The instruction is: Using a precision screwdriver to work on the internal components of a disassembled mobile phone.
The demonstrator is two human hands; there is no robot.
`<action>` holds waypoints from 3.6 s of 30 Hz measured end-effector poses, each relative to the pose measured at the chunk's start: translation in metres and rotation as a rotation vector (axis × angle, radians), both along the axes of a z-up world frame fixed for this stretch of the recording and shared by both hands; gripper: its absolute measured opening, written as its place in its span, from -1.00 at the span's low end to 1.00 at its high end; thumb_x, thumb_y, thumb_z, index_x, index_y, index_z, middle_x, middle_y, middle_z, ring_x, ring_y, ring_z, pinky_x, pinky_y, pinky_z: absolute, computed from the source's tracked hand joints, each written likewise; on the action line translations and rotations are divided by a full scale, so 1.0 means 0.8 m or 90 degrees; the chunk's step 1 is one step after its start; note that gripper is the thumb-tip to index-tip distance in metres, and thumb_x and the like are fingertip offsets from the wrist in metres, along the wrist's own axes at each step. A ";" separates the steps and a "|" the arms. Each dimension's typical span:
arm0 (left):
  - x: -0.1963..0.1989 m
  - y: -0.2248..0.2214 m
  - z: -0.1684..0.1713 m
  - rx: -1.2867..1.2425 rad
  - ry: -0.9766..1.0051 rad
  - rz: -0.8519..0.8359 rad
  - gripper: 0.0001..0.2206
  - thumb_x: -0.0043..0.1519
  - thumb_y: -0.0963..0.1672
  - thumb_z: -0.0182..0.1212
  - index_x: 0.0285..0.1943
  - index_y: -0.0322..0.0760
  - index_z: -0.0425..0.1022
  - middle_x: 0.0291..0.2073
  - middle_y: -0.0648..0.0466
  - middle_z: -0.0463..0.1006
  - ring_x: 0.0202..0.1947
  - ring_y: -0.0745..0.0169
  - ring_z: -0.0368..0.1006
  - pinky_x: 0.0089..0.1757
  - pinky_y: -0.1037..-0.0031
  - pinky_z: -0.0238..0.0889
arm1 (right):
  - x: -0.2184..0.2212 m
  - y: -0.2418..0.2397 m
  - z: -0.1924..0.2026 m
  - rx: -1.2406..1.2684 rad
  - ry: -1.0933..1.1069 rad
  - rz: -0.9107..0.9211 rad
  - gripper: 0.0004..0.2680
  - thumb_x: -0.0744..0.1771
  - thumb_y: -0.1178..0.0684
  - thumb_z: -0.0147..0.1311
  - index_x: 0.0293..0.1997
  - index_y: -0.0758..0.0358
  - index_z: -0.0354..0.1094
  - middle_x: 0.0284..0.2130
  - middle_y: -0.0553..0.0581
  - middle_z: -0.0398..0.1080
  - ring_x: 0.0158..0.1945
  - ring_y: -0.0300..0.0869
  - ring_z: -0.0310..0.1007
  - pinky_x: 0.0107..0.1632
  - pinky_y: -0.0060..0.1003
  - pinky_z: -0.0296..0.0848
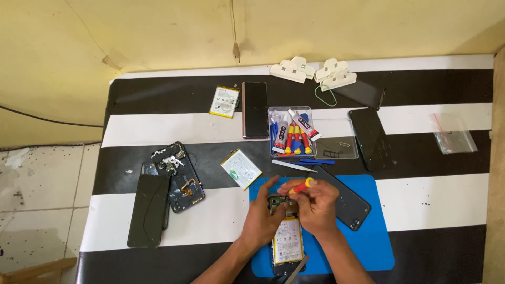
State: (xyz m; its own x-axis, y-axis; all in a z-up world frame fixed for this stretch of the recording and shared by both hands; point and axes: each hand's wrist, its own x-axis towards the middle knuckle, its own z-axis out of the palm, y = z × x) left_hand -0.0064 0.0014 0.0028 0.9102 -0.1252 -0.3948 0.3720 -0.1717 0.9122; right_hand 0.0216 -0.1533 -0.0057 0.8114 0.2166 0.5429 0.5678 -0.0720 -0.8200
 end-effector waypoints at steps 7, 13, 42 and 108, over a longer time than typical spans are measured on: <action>-0.003 -0.001 -0.004 -0.009 -0.019 0.003 -0.41 0.25 -0.17 0.15 0.52 -0.01 0.13 -0.10 -0.02 0.69 -0.24 0.15 0.67 -0.23 0.39 0.50 | -0.012 0.012 -0.001 -0.040 0.027 -0.075 -0.95 0.34 0.36 -0.01 -0.29 0.43 0.29 -0.39 0.33 0.52 -0.33 0.03 0.64 -0.19 -0.18 0.68; -0.005 -0.001 -0.001 -0.005 -0.017 0.012 -0.41 0.25 -0.18 0.17 0.51 -0.01 0.16 -0.08 -0.01 0.69 -0.25 0.19 0.67 -0.23 0.45 0.52 | -0.027 0.021 -0.013 -0.044 -0.020 -0.149 -0.59 0.33 0.46 -0.07 0.13 0.10 -0.21 -0.30 0.38 0.48 -0.25 0.02 0.63 -0.09 -0.18 0.66; 0.005 0.008 0.001 -0.052 0.157 -0.073 -0.59 0.23 -0.12 0.29 0.22 -0.03 0.23 0.02 0.00 0.68 -0.21 0.27 0.68 -0.36 0.53 0.53 | -0.050 -0.135 -0.018 0.074 0.210 -0.452 -0.46 0.39 0.44 -0.07 0.46 0.07 -0.30 -0.21 0.46 0.34 -0.29 0.09 0.50 -0.17 -0.04 0.66; 0.017 0.032 -0.001 -0.209 0.138 -0.194 -0.60 0.27 -0.15 0.17 0.32 -0.09 0.30 0.09 -0.06 0.62 -0.06 0.25 0.60 -0.28 0.53 0.48 | -0.009 -0.058 0.028 0.198 0.255 -0.304 -0.45 0.39 0.31 0.05 0.49 0.00 -0.23 -0.19 0.42 0.44 -0.31 0.06 0.56 -0.27 -0.11 0.68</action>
